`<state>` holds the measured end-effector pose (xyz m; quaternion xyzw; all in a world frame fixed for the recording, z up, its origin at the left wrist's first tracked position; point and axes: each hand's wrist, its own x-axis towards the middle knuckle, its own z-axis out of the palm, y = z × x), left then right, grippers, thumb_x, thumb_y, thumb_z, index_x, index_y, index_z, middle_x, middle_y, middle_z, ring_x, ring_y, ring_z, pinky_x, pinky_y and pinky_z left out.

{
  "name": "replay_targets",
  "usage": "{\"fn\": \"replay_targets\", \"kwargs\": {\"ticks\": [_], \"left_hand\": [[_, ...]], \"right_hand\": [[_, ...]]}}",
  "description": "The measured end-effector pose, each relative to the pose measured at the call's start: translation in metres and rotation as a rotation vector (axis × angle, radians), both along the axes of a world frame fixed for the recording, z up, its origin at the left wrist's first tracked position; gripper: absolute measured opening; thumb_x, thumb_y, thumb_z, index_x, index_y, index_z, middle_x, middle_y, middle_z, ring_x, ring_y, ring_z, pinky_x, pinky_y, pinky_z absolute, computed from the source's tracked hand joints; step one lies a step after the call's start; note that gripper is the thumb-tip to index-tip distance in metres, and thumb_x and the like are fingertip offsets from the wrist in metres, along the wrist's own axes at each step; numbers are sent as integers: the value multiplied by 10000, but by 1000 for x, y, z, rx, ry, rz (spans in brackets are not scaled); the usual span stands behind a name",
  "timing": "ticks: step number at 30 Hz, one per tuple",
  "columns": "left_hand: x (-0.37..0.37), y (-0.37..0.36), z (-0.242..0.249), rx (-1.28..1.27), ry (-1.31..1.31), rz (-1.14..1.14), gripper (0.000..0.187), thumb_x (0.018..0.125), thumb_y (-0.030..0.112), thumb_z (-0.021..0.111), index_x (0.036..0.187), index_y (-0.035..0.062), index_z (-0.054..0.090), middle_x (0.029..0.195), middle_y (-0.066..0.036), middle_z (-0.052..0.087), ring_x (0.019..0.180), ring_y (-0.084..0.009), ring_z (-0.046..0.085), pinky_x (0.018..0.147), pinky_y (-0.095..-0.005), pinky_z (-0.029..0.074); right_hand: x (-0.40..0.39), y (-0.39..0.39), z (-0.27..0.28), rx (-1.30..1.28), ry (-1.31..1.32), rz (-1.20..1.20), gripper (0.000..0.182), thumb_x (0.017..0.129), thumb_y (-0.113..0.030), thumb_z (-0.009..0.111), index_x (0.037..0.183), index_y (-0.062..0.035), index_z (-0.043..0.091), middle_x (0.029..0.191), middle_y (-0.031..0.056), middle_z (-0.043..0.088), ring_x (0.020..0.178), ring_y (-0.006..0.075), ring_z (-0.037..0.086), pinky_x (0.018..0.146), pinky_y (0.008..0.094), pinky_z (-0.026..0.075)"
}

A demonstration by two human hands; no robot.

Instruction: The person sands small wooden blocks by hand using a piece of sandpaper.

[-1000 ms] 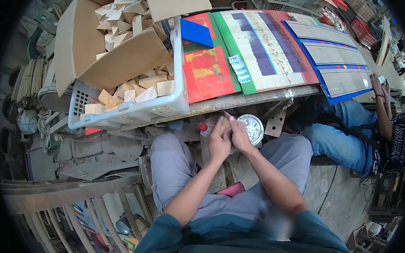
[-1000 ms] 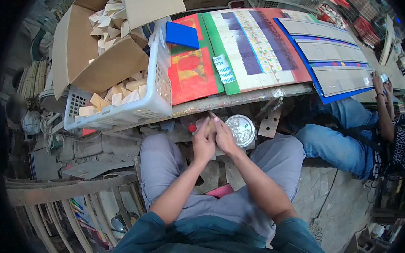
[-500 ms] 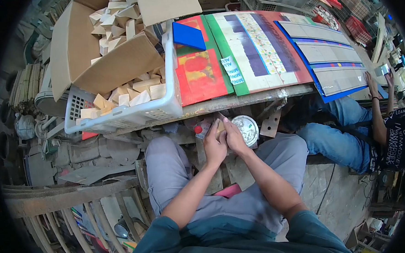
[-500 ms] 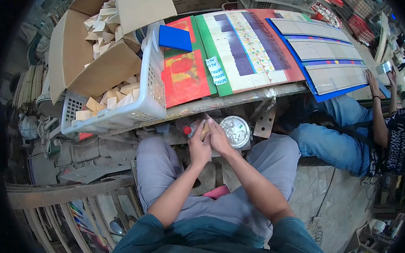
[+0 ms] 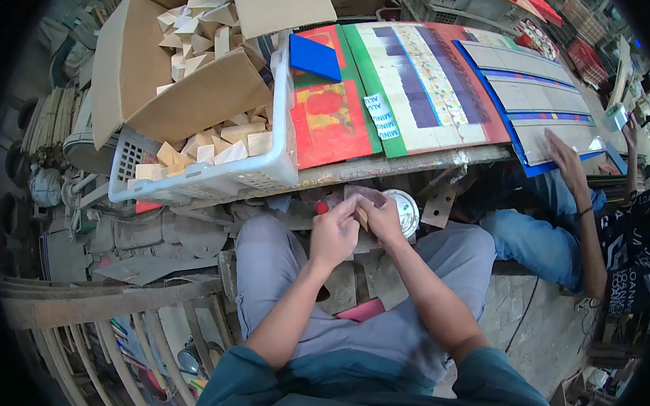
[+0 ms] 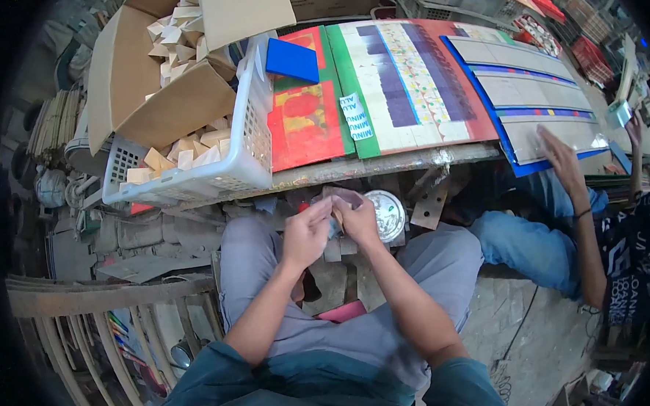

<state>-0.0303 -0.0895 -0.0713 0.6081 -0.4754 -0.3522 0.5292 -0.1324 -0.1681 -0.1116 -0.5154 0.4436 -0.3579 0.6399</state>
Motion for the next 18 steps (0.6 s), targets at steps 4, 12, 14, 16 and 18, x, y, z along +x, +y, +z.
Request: {"fn": "replay_targets", "kwargs": {"ticks": [4, 12, 14, 16, 18], "left_hand": [[11, -19, 78, -70, -95, 177, 237, 799, -13, 516, 1015, -81, 586, 966, -190, 656, 899, -202, 657, 745, -288, 534], [57, -183, 77, -53, 491, 450, 333, 817, -63, 482, 1147, -73, 434, 1087, -179, 548, 706, -202, 612, 582, -300, 532], [62, -202, 73, -15, 460, 614, 373, 796, -79, 476, 1165, -76, 421, 1086, -162, 550, 631, -184, 594, 518, -285, 509], [64, -210, 73, 31, 407, 607, 403, 794, -79, 488, 1189, -75, 406, 1082, -156, 560, 605, -174, 584, 492, -278, 497], [65, -215, 69, 81, 359, 593, 434, 792, -79, 501, 1213, -74, 391, 1078, -149, 570, 578, -164, 574, 466, -272, 484]], "right_hand": [[2, 6, -8, 82, 153, 58, 212, 828, -99, 587, 980, 37, 642, 887, 108, 677, 777, 147, 623, 729, 289, 476], [6, 24, -5, 189, 188, 246, 163, 836, -71, 602, 967, 24, 624, 847, 82, 660, 744, 121, 599, 677, 270, 468], [4, 24, -3, 189, 185, 251, 159, 840, -67, 589, 963, 27, 626, 841, 84, 661, 746, 121, 599, 679, 274, 469], [2, 23, 5, 160, 214, 304, 169, 841, -69, 579, 970, 26, 633, 847, 86, 663, 746, 127, 602, 681, 276, 469], [4, 25, 0, 148, 191, 308, 184, 827, -94, 596, 956, 29, 641, 839, 106, 670, 742, 147, 611, 696, 290, 466]]}}
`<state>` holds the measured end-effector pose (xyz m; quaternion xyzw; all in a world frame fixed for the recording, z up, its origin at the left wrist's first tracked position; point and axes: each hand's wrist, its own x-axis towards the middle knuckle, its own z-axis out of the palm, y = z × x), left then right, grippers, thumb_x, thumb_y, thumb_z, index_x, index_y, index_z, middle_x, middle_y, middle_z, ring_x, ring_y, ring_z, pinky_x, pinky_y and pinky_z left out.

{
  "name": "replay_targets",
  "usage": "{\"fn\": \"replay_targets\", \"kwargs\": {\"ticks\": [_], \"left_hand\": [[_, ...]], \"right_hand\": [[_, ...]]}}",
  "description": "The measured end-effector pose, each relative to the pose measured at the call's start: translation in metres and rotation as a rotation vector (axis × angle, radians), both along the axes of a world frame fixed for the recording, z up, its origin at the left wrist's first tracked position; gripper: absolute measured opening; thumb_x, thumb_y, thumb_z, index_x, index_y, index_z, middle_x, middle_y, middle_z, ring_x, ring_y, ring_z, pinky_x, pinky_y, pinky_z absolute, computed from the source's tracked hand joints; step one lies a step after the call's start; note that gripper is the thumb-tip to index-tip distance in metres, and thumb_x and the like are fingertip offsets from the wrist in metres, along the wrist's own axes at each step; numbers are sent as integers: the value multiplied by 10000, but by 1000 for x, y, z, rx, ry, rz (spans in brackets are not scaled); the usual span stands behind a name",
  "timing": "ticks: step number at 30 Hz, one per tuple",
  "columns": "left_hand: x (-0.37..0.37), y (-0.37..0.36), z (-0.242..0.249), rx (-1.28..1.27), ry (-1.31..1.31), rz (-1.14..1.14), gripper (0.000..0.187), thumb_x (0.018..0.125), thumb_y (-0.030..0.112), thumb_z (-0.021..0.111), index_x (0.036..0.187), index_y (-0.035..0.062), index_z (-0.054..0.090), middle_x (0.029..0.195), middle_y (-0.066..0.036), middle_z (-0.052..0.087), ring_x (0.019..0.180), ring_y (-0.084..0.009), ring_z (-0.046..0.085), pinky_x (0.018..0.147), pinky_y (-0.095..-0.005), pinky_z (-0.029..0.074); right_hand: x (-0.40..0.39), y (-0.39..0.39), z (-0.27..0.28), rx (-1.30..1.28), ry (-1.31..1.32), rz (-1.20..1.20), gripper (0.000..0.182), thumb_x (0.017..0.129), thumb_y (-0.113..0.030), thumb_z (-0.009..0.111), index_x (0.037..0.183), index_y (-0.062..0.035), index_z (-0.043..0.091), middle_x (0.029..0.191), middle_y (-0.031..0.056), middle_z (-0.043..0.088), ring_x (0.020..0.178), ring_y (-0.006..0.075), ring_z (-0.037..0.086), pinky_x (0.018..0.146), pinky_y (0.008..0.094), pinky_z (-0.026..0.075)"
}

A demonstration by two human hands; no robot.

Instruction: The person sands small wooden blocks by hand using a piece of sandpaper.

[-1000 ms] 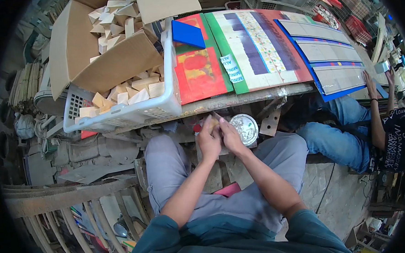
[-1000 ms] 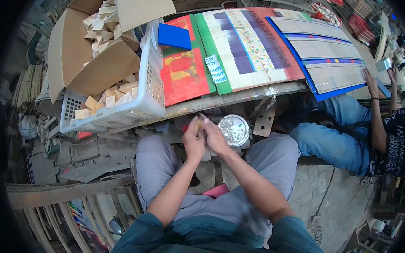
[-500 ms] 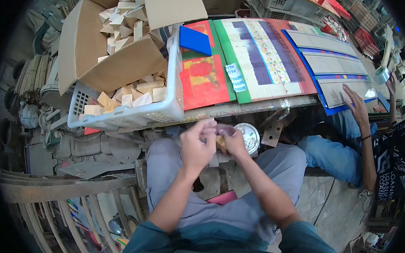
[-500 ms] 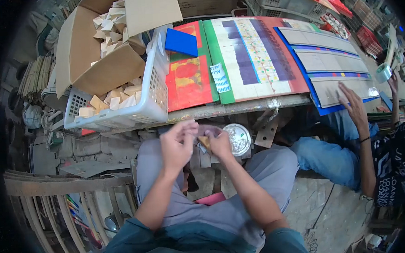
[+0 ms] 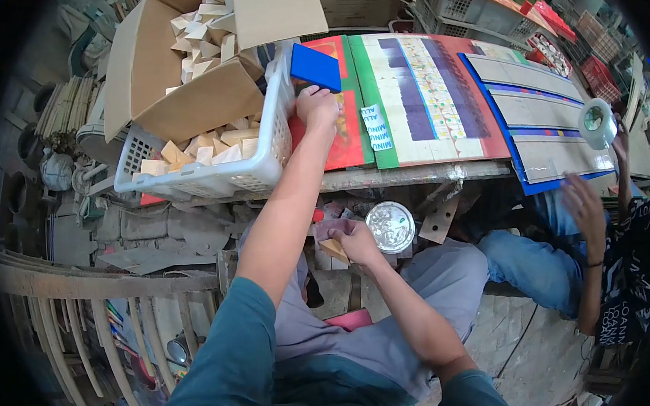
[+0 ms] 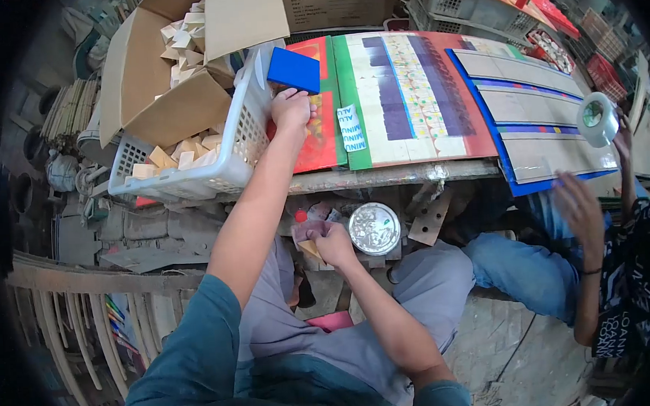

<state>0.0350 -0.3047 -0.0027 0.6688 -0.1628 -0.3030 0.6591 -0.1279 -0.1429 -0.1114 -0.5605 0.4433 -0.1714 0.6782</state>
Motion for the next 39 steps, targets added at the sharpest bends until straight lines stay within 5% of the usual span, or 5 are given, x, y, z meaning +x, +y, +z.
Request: {"fn": "replay_targets", "kwargs": {"ticks": [5, 8, 13, 26, 39], "left_hand": [[10, -9, -11, -4, -22, 70, 372, 773, -3, 643, 1105, -58, 482, 889, -111, 646, 502, -129, 542, 390, -246, 428], [10, -10, -11, -47, -27, 80, 262, 758, 22, 685, 980, -47, 563, 792, -86, 650, 469, -117, 530, 381, -233, 413], [4, -8, -1, -63, -56, 145, 193, 735, 37, 711, 870, -37, 594, 691, -90, 640, 438, -120, 527, 351, -258, 404], [4, -25, 16, -117, 36, 105, 161, 800, 104, 668, 842, -11, 564, 780, -101, 670, 484, -94, 519, 403, -224, 418], [10, -36, 26, -191, 318, 135, 129, 829, 114, 626, 869, 10, 562, 770, -83, 671, 486, -89, 533, 412, -214, 425]], "right_hand": [[-2, 4, -5, -97, -1, 77, 210, 813, -143, 597, 960, -6, 660, 853, 158, 674, 774, 238, 647, 735, 329, 468], [-3, 3, 5, -70, 0, 108, 195, 830, -78, 577, 981, 25, 645, 887, 100, 675, 781, 143, 605, 756, 288, 457], [-3, 3, 12, -103, 47, 116, 199, 830, -93, 576, 981, 14, 650, 881, 113, 678, 783, 168, 619, 758, 299, 459], [-4, 3, 18, -131, 109, 127, 220, 811, -146, 596, 973, -13, 663, 878, 165, 671, 828, 263, 649, 771, 339, 467], [-2, 4, 5, -130, 165, 148, 217, 808, -147, 604, 967, -10, 662, 880, 160, 673, 834, 252, 653, 773, 334, 472]]}}
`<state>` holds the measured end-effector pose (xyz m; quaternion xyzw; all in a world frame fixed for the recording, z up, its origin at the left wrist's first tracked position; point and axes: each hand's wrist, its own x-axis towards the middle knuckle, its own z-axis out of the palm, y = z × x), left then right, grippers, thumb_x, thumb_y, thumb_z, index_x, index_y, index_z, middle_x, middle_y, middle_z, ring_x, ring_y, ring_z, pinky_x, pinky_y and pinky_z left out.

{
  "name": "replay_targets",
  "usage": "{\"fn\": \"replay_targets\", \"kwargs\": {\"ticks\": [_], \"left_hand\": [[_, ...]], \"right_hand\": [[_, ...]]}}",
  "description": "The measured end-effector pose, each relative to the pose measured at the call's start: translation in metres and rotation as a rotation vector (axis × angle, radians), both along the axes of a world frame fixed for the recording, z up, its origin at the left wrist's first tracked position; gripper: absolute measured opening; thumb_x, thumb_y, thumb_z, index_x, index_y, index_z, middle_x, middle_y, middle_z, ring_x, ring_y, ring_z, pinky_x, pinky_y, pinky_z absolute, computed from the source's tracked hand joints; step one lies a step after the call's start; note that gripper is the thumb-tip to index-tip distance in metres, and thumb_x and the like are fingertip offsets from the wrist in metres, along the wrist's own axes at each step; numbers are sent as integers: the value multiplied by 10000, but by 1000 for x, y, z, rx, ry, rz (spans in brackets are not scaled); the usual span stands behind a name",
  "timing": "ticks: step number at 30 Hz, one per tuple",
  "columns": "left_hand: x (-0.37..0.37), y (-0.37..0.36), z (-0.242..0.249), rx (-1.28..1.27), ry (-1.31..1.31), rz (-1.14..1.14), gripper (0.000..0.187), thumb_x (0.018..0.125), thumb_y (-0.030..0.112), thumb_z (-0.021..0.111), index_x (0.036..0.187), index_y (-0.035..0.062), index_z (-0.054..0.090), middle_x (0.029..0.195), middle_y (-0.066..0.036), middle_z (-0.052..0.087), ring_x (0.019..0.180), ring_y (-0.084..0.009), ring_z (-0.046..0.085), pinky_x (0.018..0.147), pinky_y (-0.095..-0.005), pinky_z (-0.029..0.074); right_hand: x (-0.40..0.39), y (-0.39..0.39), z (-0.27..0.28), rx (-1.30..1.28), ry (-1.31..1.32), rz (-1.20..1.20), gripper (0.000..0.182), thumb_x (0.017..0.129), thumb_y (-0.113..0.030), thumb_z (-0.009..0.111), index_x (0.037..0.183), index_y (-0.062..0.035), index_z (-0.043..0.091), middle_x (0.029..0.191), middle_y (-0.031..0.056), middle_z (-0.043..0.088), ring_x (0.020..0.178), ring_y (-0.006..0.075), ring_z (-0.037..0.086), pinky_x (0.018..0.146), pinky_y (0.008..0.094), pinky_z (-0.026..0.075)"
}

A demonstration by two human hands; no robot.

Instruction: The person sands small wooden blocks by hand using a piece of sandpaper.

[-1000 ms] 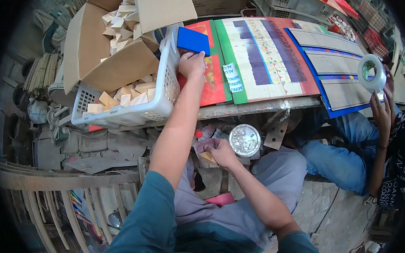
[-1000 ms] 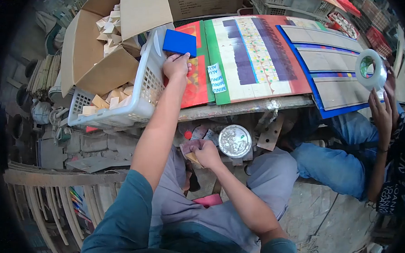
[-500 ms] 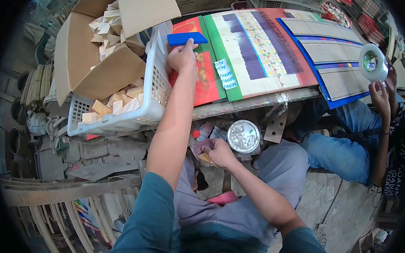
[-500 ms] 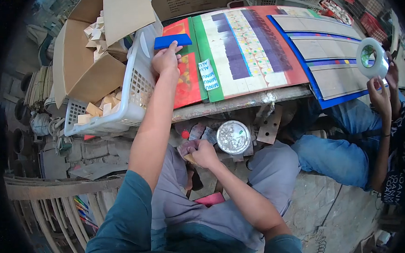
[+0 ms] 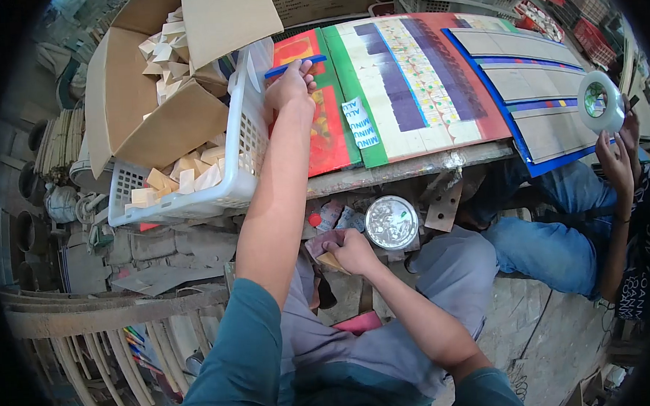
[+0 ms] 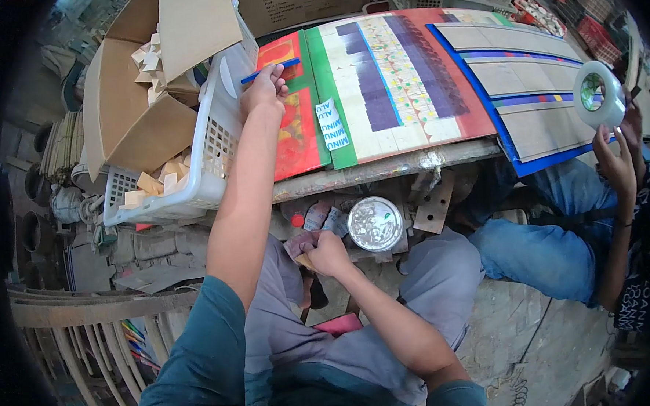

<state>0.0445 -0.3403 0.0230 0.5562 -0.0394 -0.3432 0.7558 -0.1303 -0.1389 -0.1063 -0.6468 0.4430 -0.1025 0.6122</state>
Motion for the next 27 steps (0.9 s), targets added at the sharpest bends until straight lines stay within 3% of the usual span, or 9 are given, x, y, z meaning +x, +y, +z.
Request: {"fn": "replay_targets", "kwargs": {"ticks": [21, 23, 27], "left_hand": [[-4, 1, -2, -8, 90, 11, 149, 856, 129, 602, 909, 9, 530, 753, -59, 632, 536, -99, 520, 445, -225, 401], [-4, -1, -5, -36, 141, 46, 153, 832, 81, 616, 915, -21, 537, 858, -97, 611, 655, -167, 574, 561, -282, 518], [-6, -9, -16, -169, 148, -39, 135, 816, -28, 584, 916, -74, 506, 907, -147, 583, 733, -237, 615, 692, -348, 581]], "right_hand": [[-4, -2, 12, -4, 11, 32, 229, 810, -162, 605, 962, 3, 653, 886, 180, 664, 846, 283, 644, 780, 347, 466], [-4, -2, 19, 11, 3, 16, 232, 807, -164, 610, 963, 2, 653, 887, 185, 661, 849, 290, 642, 783, 351, 465], [-3, -2, 12, 5, 10, 14, 239, 806, -168, 613, 967, 4, 651, 888, 187, 661, 850, 292, 642, 782, 353, 465]]}}
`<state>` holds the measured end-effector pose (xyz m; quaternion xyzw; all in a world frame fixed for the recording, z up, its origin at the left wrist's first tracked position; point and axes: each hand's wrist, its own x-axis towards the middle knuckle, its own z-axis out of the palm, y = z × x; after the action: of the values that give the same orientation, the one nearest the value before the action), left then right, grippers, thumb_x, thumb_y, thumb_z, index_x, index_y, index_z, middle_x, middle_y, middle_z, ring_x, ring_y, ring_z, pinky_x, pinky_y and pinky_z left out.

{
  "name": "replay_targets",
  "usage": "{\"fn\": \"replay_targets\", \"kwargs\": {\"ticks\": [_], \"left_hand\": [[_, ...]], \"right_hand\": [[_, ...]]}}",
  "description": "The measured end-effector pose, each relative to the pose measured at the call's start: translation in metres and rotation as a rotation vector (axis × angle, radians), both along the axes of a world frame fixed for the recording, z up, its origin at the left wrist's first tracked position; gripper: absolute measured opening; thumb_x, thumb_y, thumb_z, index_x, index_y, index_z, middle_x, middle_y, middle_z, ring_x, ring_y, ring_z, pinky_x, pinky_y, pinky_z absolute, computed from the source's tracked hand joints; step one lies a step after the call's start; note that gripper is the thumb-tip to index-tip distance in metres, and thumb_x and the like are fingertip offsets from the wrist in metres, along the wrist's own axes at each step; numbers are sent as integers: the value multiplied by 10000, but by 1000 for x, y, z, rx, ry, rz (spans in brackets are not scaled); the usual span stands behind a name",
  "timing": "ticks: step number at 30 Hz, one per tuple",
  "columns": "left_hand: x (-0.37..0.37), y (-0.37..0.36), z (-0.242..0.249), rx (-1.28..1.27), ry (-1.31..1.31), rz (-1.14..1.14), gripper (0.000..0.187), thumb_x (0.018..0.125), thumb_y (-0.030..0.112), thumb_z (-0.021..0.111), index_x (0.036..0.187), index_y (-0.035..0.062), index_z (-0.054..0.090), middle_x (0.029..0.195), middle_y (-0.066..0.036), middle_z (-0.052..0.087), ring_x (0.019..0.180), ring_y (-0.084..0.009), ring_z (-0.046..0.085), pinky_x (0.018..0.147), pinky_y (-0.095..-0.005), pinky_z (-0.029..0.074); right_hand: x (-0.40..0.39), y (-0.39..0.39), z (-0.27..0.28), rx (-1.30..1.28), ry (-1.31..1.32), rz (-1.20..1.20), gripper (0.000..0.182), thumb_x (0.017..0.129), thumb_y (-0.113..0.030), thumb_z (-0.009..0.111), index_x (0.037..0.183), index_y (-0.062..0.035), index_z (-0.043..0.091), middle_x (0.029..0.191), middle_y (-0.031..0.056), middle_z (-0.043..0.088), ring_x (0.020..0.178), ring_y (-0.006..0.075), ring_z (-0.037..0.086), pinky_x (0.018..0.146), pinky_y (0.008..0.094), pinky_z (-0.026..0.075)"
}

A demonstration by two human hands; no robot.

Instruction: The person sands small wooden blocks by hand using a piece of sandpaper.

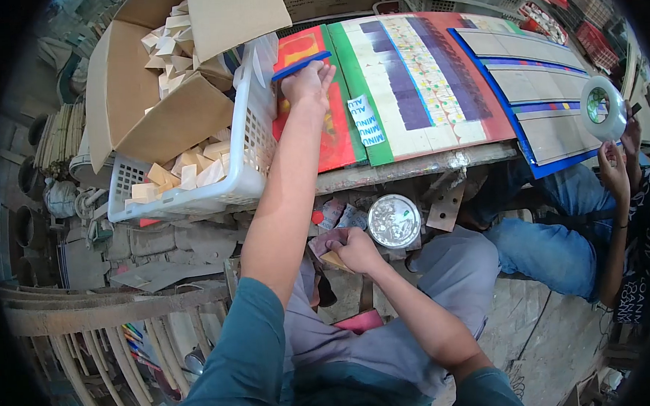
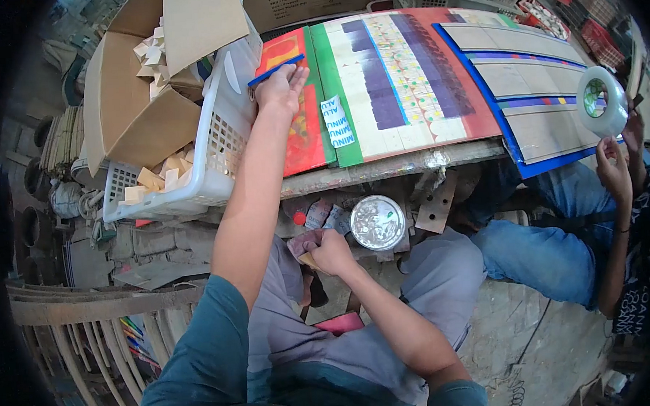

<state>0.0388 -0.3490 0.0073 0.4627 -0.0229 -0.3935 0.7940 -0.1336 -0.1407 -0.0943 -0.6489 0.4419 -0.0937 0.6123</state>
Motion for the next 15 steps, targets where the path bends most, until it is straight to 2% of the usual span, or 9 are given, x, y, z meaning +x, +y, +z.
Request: {"fn": "replay_targets", "kwargs": {"ticks": [2, 3, 5, 6, 8, 11, 15], "left_hand": [[-1, -3, -5, -127, -58, 6, 196, 764, -145, 570, 931, -111, 472, 953, -190, 565, 813, -307, 626, 802, -394, 578], [-3, -4, -5, -127, -58, 8, 196, 764, -145, 570, 931, -111, 472, 953, -190, 565, 813, -307, 626, 802, -394, 578], [-5, -5, -4, -128, -35, 32, 349, 689, -200, 604, 974, -63, 454, 920, -140, 558, 820, -280, 620, 727, -363, 592], [-5, -8, -6, -129, -35, 32, 349, 689, -200, 604, 974, -63, 454, 920, -140, 558, 820, -280, 620, 727, -363, 592], [-5, -11, -10, -147, -56, 51, 443, 659, -205, 634, 1020, -53, 427, 977, -140, 542, 847, -281, 614, 724, -361, 591], [-4, -18, -17, -108, -96, 93, 530, 646, -199, 653, 1076, -47, 383, 1040, -140, 516, 874, -275, 608, 721, -351, 587], [-13, -15, -10, -75, -99, 151, 455, 650, -217, 646, 1036, -114, 428, 1041, -180, 544, 898, -302, 611, 797, -379, 571]], "right_hand": [[1, 0, -3, 13, 24, 16, 245, 808, -169, 611, 971, 10, 649, 890, 189, 660, 852, 296, 641, 783, 357, 466], [1, 0, 0, 13, 24, 17, 245, 808, -169, 611, 971, 10, 649, 890, 189, 660, 852, 296, 641, 783, 357, 466], [0, -1, 8, -6, 37, 12, 247, 809, -174, 610, 970, 9, 650, 887, 188, 660, 849, 296, 641, 781, 360, 466], [0, -1, 2, -7, 37, 12, 247, 809, -174, 610, 970, 9, 650, 887, 188, 660, 849, 296, 641, 781, 360, 466], [1, 1, -13, 13, -14, 1, 254, 807, -184, 613, 970, 7, 650, 889, 189, 660, 847, 299, 640, 784, 360, 465], [0, -1, 3, -14, 19, 16, 257, 805, -191, 613, 961, 10, 648, 887, 193, 658, 846, 302, 639, 783, 359, 464], [-1, -1, 4, -12, -3, 15, 258, 805, -192, 612, 952, 17, 644, 890, 195, 656, 843, 308, 637, 782, 363, 462]]}}
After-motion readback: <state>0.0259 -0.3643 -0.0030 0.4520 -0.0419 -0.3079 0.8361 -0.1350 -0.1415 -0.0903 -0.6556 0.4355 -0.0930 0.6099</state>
